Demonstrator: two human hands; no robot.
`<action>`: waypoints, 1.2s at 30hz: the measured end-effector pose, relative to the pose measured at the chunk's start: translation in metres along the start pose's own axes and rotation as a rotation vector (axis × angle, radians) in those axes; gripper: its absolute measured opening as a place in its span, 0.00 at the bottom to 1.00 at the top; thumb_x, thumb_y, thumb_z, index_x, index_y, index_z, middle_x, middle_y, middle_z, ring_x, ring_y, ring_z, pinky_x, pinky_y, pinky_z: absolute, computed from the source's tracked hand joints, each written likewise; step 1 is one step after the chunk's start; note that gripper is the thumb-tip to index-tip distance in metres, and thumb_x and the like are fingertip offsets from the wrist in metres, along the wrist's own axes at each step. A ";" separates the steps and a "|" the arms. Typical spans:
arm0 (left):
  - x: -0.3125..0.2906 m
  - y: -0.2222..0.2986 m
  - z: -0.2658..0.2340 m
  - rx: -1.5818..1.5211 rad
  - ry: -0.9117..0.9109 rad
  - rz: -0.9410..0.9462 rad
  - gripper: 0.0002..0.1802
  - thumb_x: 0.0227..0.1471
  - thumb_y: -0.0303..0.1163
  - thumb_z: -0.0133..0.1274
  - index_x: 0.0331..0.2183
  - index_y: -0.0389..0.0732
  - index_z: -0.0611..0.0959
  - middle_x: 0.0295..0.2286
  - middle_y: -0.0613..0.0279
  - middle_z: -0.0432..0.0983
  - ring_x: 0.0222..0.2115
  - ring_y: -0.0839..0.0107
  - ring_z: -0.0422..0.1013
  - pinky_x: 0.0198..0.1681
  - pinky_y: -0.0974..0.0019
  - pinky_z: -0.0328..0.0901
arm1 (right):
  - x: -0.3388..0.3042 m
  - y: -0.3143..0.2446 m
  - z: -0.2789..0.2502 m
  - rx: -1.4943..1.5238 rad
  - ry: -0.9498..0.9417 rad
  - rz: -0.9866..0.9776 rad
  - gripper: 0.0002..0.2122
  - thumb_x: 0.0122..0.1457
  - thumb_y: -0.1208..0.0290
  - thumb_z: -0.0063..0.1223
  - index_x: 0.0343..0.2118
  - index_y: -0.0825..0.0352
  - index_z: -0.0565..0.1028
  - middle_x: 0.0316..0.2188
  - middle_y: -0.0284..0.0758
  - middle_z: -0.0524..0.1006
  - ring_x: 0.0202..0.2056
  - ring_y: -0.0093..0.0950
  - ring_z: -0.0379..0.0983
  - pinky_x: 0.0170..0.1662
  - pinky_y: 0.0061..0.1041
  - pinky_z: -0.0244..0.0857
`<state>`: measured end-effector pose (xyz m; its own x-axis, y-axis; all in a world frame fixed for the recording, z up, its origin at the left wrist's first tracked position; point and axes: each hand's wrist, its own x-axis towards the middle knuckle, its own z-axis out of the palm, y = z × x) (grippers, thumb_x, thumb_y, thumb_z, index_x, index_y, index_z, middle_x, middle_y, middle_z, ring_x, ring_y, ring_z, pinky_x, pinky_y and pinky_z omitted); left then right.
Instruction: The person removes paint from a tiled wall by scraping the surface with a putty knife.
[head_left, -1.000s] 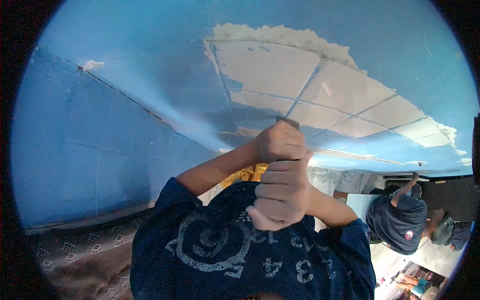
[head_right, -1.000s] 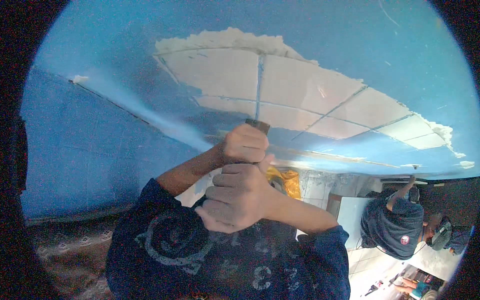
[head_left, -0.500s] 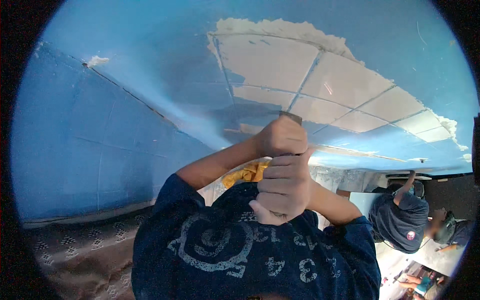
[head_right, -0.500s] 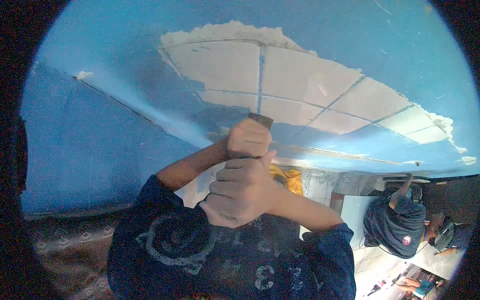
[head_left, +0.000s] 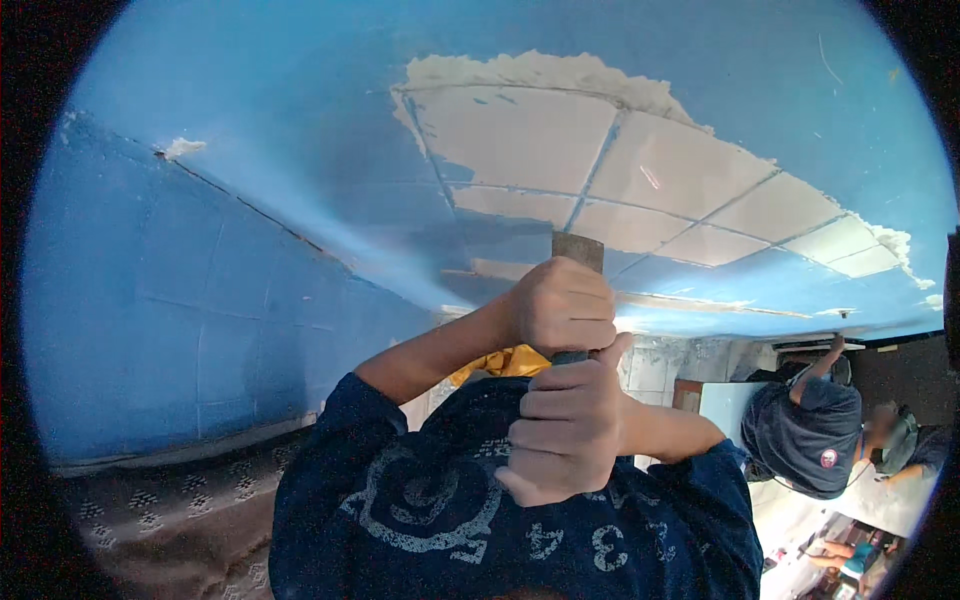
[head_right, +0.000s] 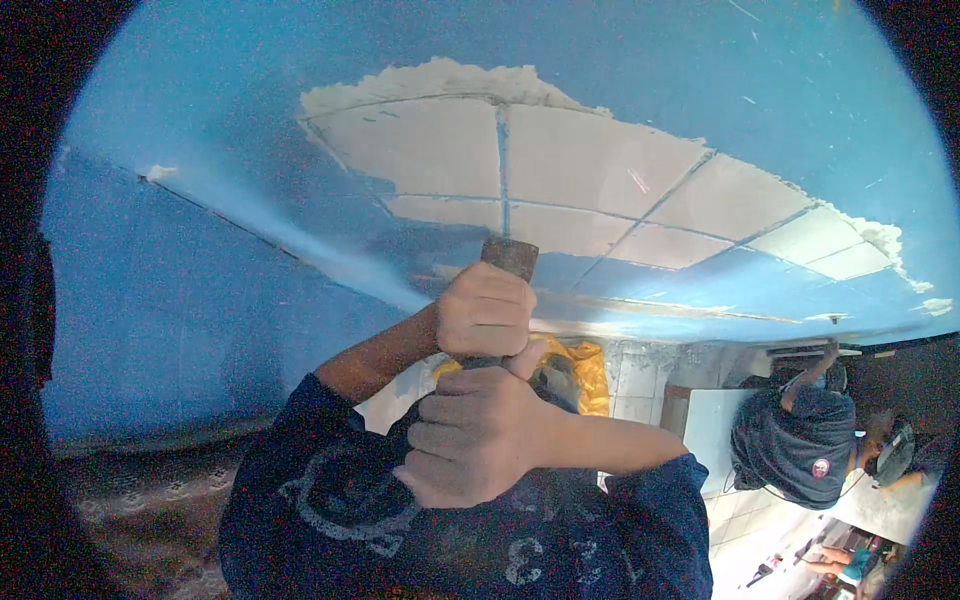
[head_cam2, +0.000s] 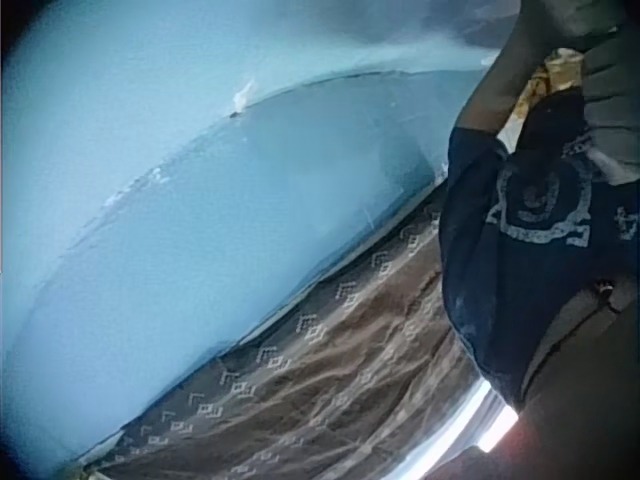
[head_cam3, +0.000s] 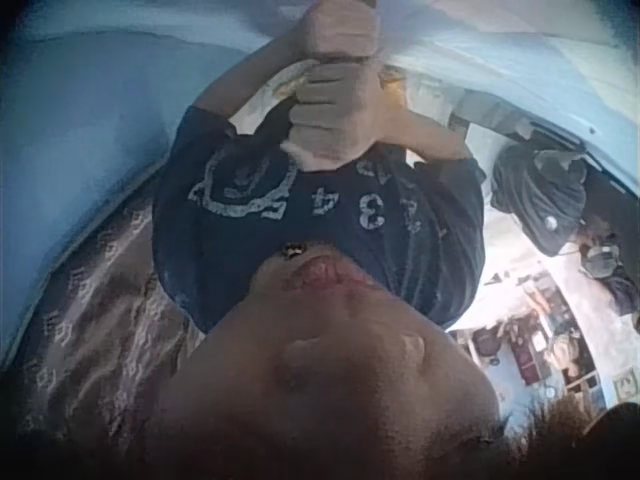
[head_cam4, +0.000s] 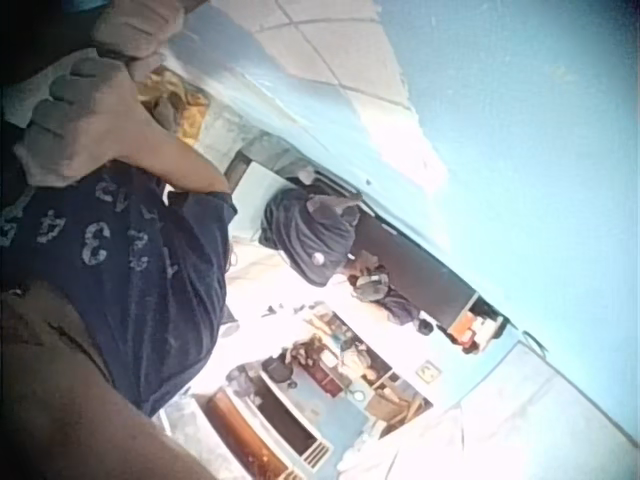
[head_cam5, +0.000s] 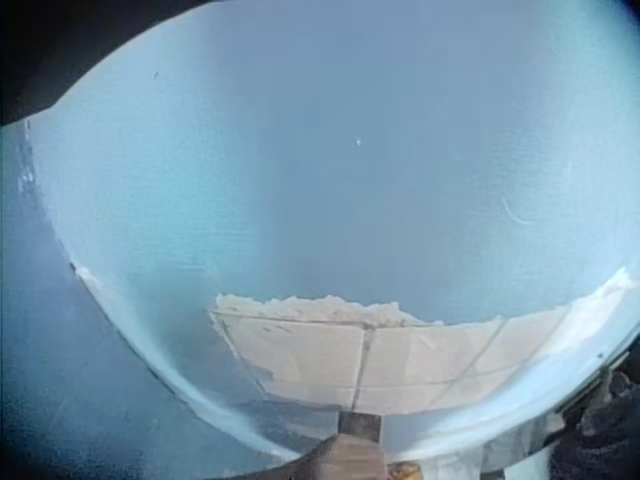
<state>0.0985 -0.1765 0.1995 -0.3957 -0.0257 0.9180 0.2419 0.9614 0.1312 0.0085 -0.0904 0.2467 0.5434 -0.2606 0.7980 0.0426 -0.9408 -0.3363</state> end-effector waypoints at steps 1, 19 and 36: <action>0.002 0.002 -0.003 0.021 -0.043 0.018 0.14 0.28 0.25 0.56 0.11 0.41 0.65 0.12 0.65 0.60 0.12 0.68 0.62 0.13 0.68 0.57 | 0.009 0.005 -0.005 -0.039 0.018 -0.066 0.14 0.40 0.73 0.50 0.06 0.61 0.59 0.07 0.27 0.56 0.09 0.24 0.55 0.14 0.21 0.47; -0.020 0.001 -0.001 -0.037 -0.040 -0.117 0.11 0.23 0.28 0.52 0.13 0.38 0.67 0.13 0.63 0.61 0.13 0.65 0.62 0.14 0.66 0.56 | 0.003 0.014 0.005 -0.041 0.005 -0.057 0.12 0.41 0.71 0.51 0.08 0.60 0.62 0.08 0.27 0.59 0.10 0.25 0.57 0.14 0.24 0.51; 0.012 0.005 -0.015 0.026 -0.045 -0.030 0.11 0.25 0.29 0.54 0.12 0.40 0.66 0.13 0.66 0.57 0.13 0.68 0.60 0.13 0.67 0.55 | 0.025 0.001 -0.004 -0.043 0.012 -0.150 0.10 0.39 0.68 0.53 0.09 0.59 0.64 0.10 0.25 0.58 0.12 0.22 0.57 0.15 0.23 0.51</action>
<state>0.1086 -0.1765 0.2169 -0.4420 -0.0425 0.8960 0.2063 0.9673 0.1476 0.0185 -0.0991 0.2680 0.5239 -0.1191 0.8434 0.0860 -0.9777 -0.1915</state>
